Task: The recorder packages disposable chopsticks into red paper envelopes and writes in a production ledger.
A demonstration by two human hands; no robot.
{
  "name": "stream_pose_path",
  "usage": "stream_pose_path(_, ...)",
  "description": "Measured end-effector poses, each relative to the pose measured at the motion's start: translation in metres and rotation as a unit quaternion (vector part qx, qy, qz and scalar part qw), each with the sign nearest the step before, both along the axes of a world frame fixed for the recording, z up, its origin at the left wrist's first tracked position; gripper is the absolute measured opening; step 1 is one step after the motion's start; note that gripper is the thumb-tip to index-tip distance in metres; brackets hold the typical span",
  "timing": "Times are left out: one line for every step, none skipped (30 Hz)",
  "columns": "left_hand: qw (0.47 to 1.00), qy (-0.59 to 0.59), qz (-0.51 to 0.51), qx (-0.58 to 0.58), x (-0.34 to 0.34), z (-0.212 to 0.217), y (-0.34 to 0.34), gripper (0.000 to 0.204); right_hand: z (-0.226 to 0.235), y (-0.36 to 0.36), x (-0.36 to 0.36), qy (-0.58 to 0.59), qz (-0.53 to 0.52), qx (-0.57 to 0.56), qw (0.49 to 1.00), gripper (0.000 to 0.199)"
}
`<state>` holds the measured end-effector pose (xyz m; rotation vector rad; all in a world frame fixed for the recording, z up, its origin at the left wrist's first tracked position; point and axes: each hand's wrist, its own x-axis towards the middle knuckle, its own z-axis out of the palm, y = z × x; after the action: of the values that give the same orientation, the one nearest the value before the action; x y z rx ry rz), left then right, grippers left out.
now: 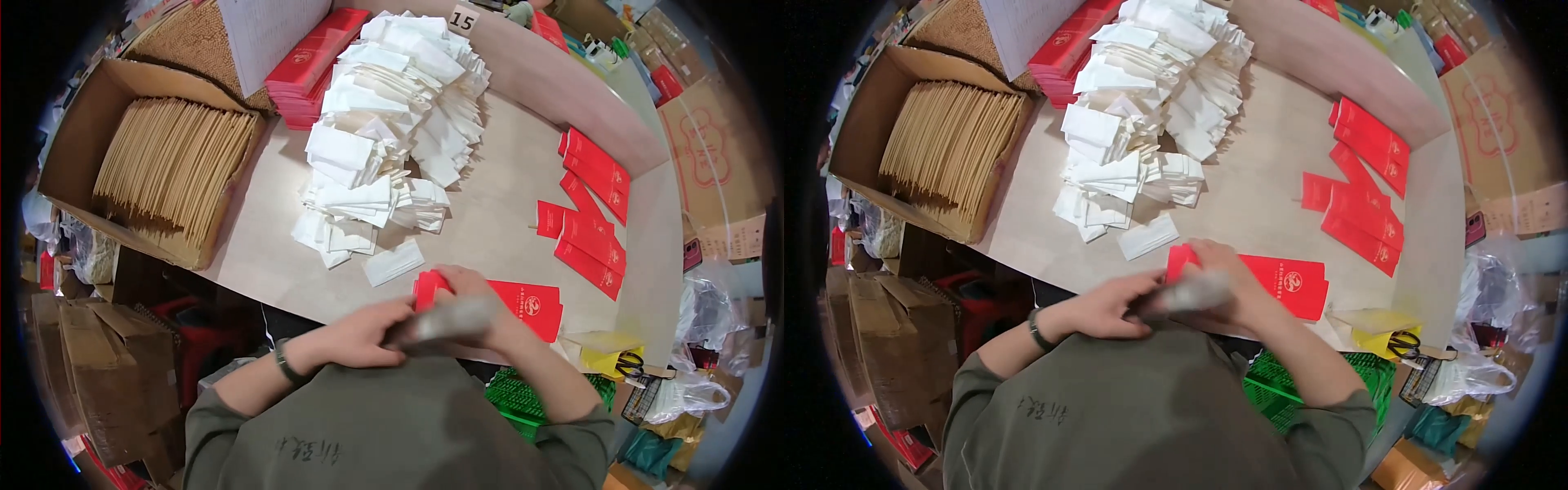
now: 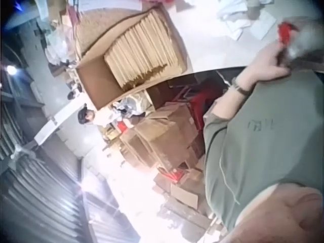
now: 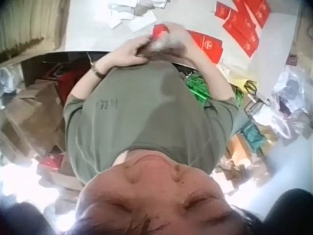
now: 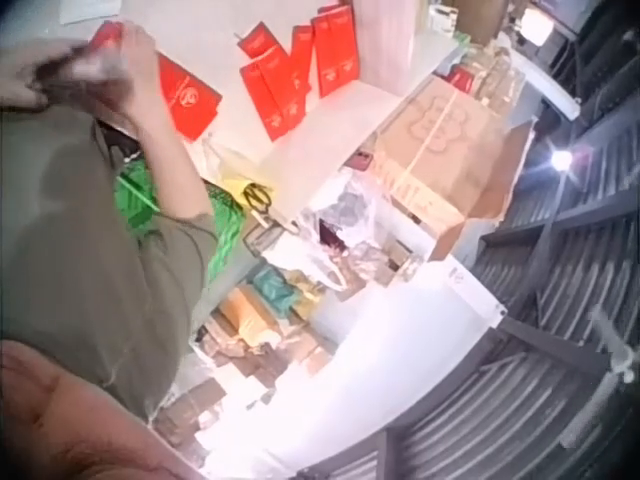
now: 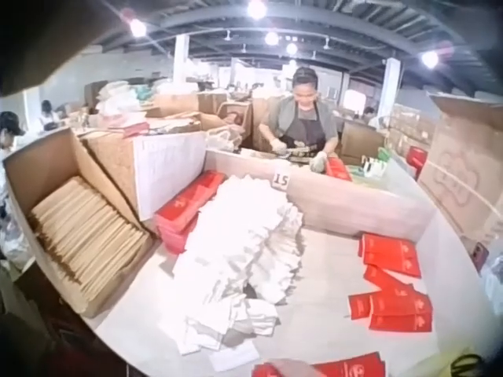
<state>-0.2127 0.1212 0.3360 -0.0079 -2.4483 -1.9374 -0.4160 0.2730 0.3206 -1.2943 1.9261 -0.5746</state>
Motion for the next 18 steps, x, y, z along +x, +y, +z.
stream_pose_path(0.998, 0.04, -0.038, -0.016, -0.002, -0.001, 0.006, 0.05, 0.022, -0.007, 0.016, 0.208, 0.169, -0.184, 0.946, 0.037)
stream_pose_path(0.998, 0.04, -0.037, -0.017, -0.003, 0.003, 0.004, 0.05, 0.017, -0.011, 0.02, 0.236, 0.159, -0.191, 0.939, 0.037)
stream_pose_path(0.999, -0.036, -0.014, 0.011, -0.002, 0.01, 0.001, 0.045, 0.012, -0.014, 0.022, 0.264, 0.149, -0.197, 0.932, 0.037)
stream_pose_path(0.993, -0.113, 0.007, 0.042, 0.002, 0.01, -0.005, 0.04, 0.018, -0.014, 0.027, 0.263, 0.15, -0.195, 0.933, 0.037)
stream_pose_path(0.985, -0.147, 0.079, 0.029, 0.01, 0.005, -0.014, 0.034, 0.034, -0.012, 0.034, 0.253, 0.079, -0.159, 0.951, 0.035)
stream_pose_path(0.97, -0.165, 0.171, -0.045, 0.018, -0.004, -0.023, 0.035, 0.042, -0.012, 0.039, 0.242, 0.007, -0.122, 0.963, 0.034)
stream_pose_path(0.942, -0.18, 0.257, -0.119, 0.023, -0.01, -0.027, 0.036, 0.042, -0.013, 0.039, 0.24, 0.004, -0.118, 0.964, 0.034)
stream_pose_path(0.927, -0.155, 0.284, -0.188, 0.026, -0.012, -0.028, 0.039, 0.041, -0.018, 0.036, 0.204, -0.001, -0.018, 0.979, 0.034)
stream_pose_path(0.907, -0.129, 0.31, -0.255, 0.03, -0.014, -0.03, 0.041, 0.04, -0.02, 0.036, 0.165, -0.006, 0.082, 0.983, 0.036)
stream_pose_path(0.912, -0.109, 0.277, -0.282, 0.031, -0.017, -0.031, 0.05, 0.033, -0.02, 0.042, 0.224, -0.011, 0.004, 0.974, 0.034)
stream_pose_path(0.912, -0.111, 0.276, -0.282, 0.034, -0.018, -0.029, 0.05, 0.03, -0.022, 0.043, 0.223, -0.012, 0.005, 0.975, 0.034)
stream_pose_path(0.919, -0.128, 0.253, -0.274, 0.036, -0.016, -0.027, 0.054, 0.03, -0.025, 0.042, 0.202, -0.025, -0.004, 0.979, 0.031)
stream_pose_path(0.924, -0.146, 0.231, -0.266, 0.036, -0.012, -0.026, 0.058, 0.03, -0.028, 0.042, 0.181, -0.037, -0.013, 0.983, 0.029)
stream_pose_path(0.928, -0.123, 0.219, -0.274, 0.041, -0.015, -0.028, 0.064, 0.031, -0.03, 0.041, 0.159, -0.054, 0.003, 0.986, 0.024)
stream_pose_path(0.928, -0.123, 0.222, -0.274, 0.046, -0.014, -0.033, 0.064, 0.03, -0.031, 0.04, 0.16, -0.052, 0.002, 0.986, 0.024)
stream_pose_path(0.931, -0.119, 0.167, -0.303, 0.051, -0.011, -0.039, 0.065, 0.029, -0.033, 0.038, 0.157, -0.055, 0.037, 0.985, 0.024)
stream_pose_path(0.93, -0.114, 0.111, -0.332, 0.053, -0.008, -0.043, 0.066, 0.027, -0.035, 0.037, 0.156, -0.059, 0.071, 0.984, 0.024)
stream_pose_path(0.936, -0.097, 0.106, -0.323, 0.052, -0.004, -0.045, 0.07, 0.024, -0.036, 0.039, 0.165, -0.066, 0.068, 0.982, 0.022)
